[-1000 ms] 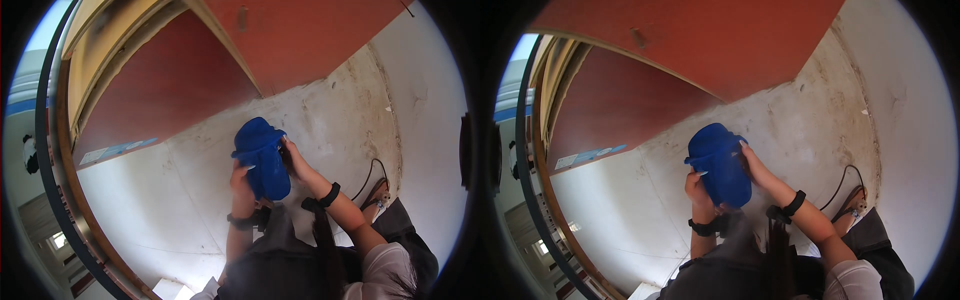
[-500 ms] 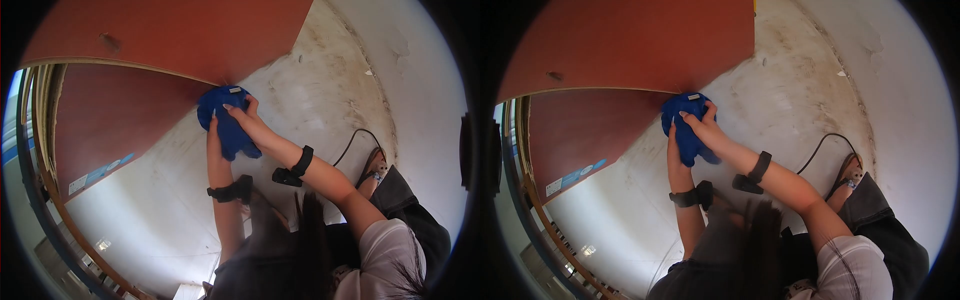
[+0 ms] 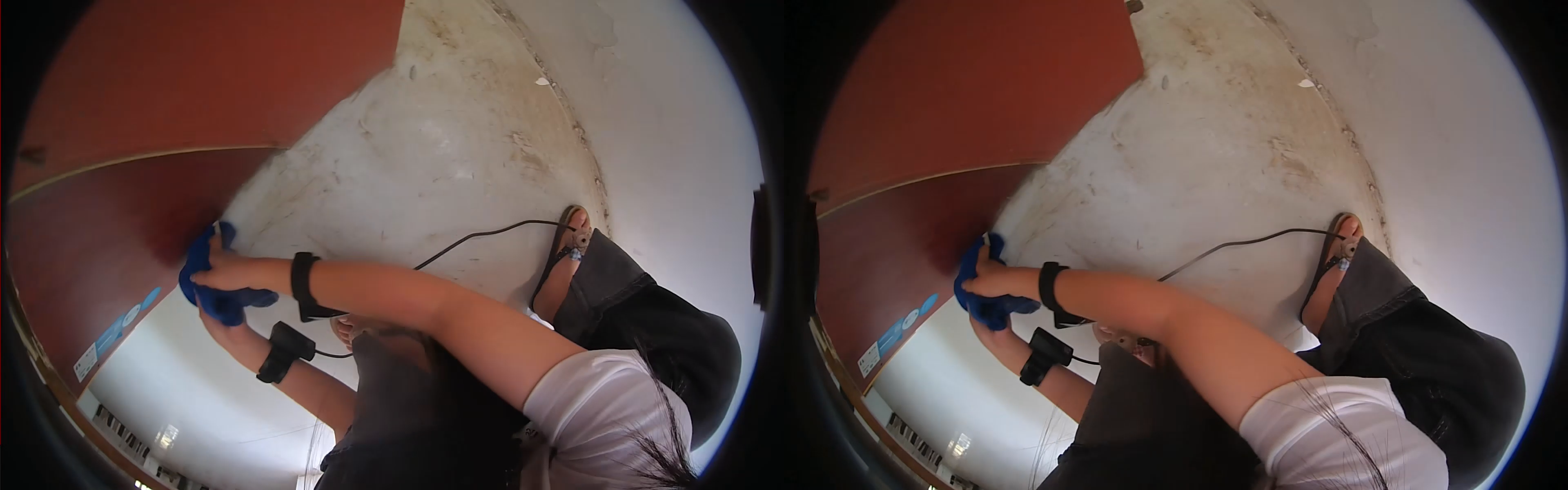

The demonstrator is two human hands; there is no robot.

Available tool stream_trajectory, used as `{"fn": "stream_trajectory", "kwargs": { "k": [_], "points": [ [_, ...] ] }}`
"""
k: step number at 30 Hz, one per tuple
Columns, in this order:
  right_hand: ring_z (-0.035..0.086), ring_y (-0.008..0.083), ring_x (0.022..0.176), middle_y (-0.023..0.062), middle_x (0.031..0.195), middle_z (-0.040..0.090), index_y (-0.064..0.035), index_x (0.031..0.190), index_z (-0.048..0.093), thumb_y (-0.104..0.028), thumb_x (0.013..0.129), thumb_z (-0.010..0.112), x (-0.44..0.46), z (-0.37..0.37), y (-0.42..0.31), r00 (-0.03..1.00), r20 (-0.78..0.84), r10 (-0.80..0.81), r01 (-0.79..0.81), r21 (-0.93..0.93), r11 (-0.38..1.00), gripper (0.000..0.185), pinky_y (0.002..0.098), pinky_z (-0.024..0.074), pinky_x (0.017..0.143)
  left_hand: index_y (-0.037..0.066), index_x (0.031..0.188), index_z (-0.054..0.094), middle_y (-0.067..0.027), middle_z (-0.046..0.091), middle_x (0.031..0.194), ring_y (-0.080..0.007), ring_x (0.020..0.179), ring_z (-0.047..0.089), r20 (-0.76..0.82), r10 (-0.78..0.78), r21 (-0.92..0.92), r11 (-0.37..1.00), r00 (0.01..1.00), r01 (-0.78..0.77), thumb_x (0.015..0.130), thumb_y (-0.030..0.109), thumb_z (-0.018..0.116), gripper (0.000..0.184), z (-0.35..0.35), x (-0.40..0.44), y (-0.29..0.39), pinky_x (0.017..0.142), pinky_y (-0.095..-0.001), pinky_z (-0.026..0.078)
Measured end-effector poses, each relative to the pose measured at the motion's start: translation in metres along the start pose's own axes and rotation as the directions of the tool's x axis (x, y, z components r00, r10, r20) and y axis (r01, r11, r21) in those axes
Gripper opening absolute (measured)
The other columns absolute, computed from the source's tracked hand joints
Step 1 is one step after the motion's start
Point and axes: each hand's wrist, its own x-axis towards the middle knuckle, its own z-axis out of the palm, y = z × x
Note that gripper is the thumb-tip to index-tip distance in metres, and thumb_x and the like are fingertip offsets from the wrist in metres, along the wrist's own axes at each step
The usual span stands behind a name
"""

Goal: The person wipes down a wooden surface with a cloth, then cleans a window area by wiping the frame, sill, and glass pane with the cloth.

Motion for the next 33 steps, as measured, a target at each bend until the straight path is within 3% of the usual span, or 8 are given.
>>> {"fn": "stream_trajectory", "kwargs": {
  "k": [4,8,18,24,27,28,30,33],
  "points": [
    [0.055,0.0395,0.115,0.0343,0.116,0.054,0.0168,0.137,0.012,-0.036,0.087,0.062,0.004,0.019,0.005,1.000,0.013,-0.007,0.006,0.042,0.999,0.089,0.0367,0.0443,0.095,-0.007,0.135,0.041,-0.0191,0.053,0.128,-0.0280,0.118,0.054,0.001,0.196,0.173,0.966,0.981,-0.193,0.098,0.028,0.048,0.051,-0.018,0.006,0.004,0.102,-0.0410,0.044],
    [0.055,0.0346,0.115,0.0287,0.120,0.054,0.0108,0.139,0.023,-0.036,0.088,0.063,-0.034,-0.036,-0.002,0.994,-0.075,-0.075,0.094,0.295,0.951,0.080,0.0355,0.0438,0.096,-0.008,0.132,0.045,-0.0194,0.057,0.122,-0.0281,0.108,0.061,-0.141,0.283,0.395,0.895,0.949,-0.208,0.096,0.033,0.054,0.055,0.086,-0.050,-0.017,0.095,-0.0385,0.050],
    [0.039,0.0290,0.130,0.0218,0.141,0.035,0.0002,0.145,0.017,-0.025,0.094,0.058,-0.174,-0.143,-0.040,0.844,-0.512,-0.162,0.410,0.420,0.809,0.071,0.0381,0.0362,0.105,-0.009,0.126,0.050,-0.0187,0.060,0.117,-0.0230,0.100,0.062,0.315,0.170,0.600,0.726,0.934,-0.335,0.096,0.024,0.054,0.045,0.198,-0.124,-0.084,0.085,-0.0319,0.050],
    [0.034,0.0329,0.134,0.0254,0.147,0.024,0.0001,0.149,0.006,-0.018,0.090,0.059,-0.223,-0.138,-0.039,0.577,-0.638,-0.511,0.544,-0.166,0.822,0.081,0.0404,0.0285,0.111,-0.010,0.132,0.044,-0.0198,0.053,0.128,-0.0258,0.116,0.052,0.650,0.112,0.538,0.631,0.752,-0.559,0.095,0.018,0.051,0.046,0.194,-0.163,-0.077,0.100,-0.0367,0.039],
    [0.035,0.0341,0.136,0.0241,0.153,0.017,-0.0006,0.150,0.009,-0.018,0.083,0.066,-0.233,-0.152,-0.080,0.566,-0.451,-0.690,0.706,-0.167,0.688,0.089,0.0380,0.0298,0.111,-0.008,0.137,0.037,-0.0213,0.046,0.136,-0.0292,0.124,0.046,0.704,0.213,0.415,0.651,0.677,-0.636,0.093,0.013,0.049,0.051,0.198,-0.182,-0.056,0.105,-0.0390,0.035],
    [0.046,0.0370,0.124,0.0217,0.145,0.028,-0.0066,0.150,0.018,-0.018,0.076,0.070,-0.226,-0.156,-0.094,0.412,-0.406,-0.816,0.748,-0.361,0.557,0.091,0.0380,0.0394,0.103,-0.008,0.138,0.036,-0.0214,0.045,0.137,-0.0298,0.125,0.046,0.715,0.274,0.367,0.635,0.643,-0.679,0.093,0.013,0.048,0.051,0.202,-0.187,-0.048,0.105,-0.0393,0.035],
    [0.057,0.0331,0.087,0.0154,0.112,0.040,-0.0289,0.142,0.042,-0.017,0.072,0.072,-0.221,-0.163,-0.132,0.347,-0.302,-0.888,0.818,-0.366,0.444,0.076,0.0378,0.0521,0.070,-0.006,0.139,0.035,-0.0214,0.044,0.139,-0.0309,0.127,0.044,0.717,0.414,0.295,0.548,0.561,-0.783,0.092,0.012,0.048,0.052,0.208,-0.194,-0.035,0.106,-0.0398,0.034],
    [0.059,0.0329,0.086,0.0155,0.116,0.041,-0.0354,0.136,0.049,-0.016,0.073,0.074,-0.216,-0.177,-0.160,0.364,-0.161,-0.918,0.772,-0.499,0.393,0.070,0.0366,0.0534,0.066,-0.004,0.141,0.033,-0.0214,0.042,0.142,-0.0325,0.130,0.042,0.683,0.593,0.274,0.332,0.426,-0.902,0.091,0.011,0.048,0.054,0.223,-0.189,-0.024,0.107,-0.0405,0.032]
  ]
}}
